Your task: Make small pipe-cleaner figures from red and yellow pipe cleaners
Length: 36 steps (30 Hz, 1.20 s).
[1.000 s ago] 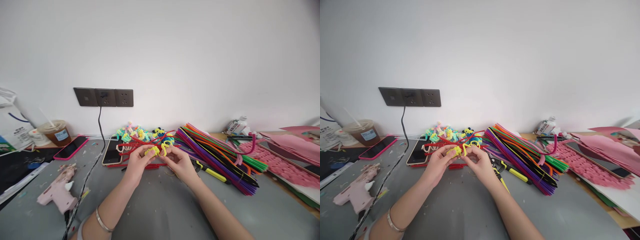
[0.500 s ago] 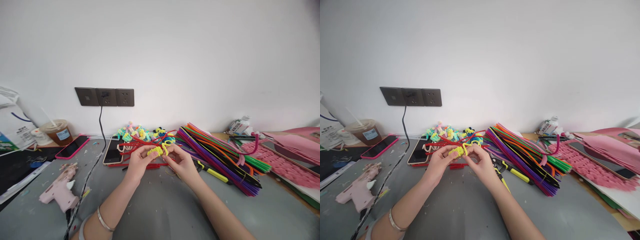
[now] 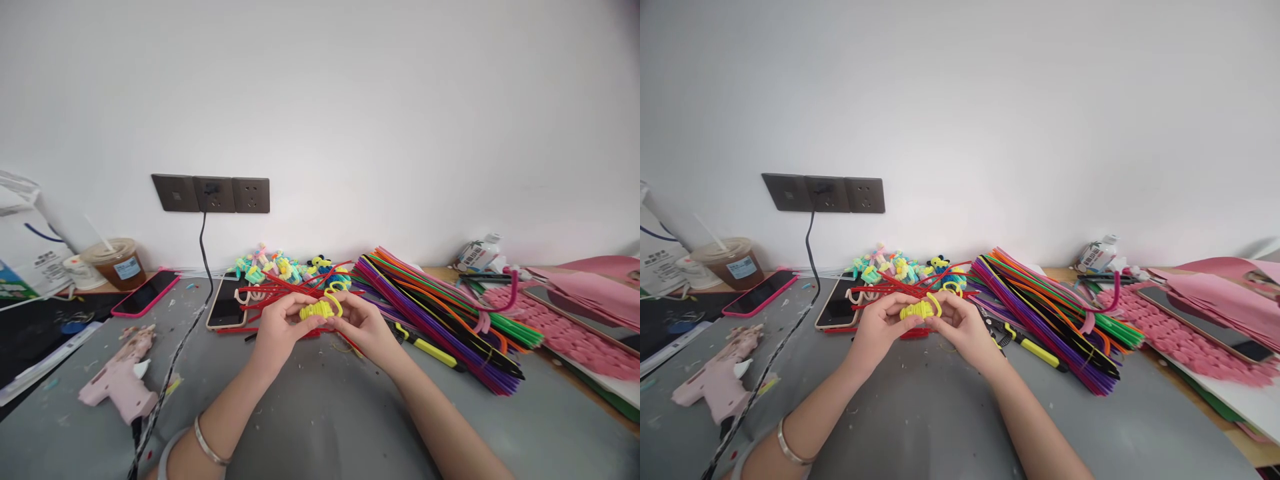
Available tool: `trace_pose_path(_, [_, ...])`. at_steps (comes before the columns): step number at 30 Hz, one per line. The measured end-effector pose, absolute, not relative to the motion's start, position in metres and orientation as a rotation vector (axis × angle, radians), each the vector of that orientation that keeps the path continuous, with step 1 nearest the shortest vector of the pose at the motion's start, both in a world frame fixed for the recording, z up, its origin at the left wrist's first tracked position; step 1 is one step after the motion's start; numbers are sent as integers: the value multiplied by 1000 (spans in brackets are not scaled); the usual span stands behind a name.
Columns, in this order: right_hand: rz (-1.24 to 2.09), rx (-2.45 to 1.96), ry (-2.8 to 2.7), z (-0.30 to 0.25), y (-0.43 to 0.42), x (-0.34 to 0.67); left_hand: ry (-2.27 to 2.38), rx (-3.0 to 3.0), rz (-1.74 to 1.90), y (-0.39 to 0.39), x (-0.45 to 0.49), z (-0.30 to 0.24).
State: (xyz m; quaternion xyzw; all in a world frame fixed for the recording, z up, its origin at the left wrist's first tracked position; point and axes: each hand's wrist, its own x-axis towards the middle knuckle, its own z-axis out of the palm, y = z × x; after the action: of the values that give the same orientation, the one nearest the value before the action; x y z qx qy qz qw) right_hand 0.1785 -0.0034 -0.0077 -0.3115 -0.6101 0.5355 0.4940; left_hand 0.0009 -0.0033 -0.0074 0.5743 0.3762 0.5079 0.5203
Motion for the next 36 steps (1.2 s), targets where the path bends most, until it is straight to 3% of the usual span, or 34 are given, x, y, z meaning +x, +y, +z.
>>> trace_pose_path(12, [1303,-879,-1473,-6,-3,177,941,1663,1157,-4,-5,-1])
trace_pose_path(21, [999,-880,-1351,-5,1,186,904,1198,1163,-1,-1,1])
trace_pose_path(30, [1414,-733,-1433,1,-5,190,632,1003,823,-3,-4,7])
trace_pose_path(36, [1348,-678,-1581,1,-6,195,638,1053,614,-5,-6,7])
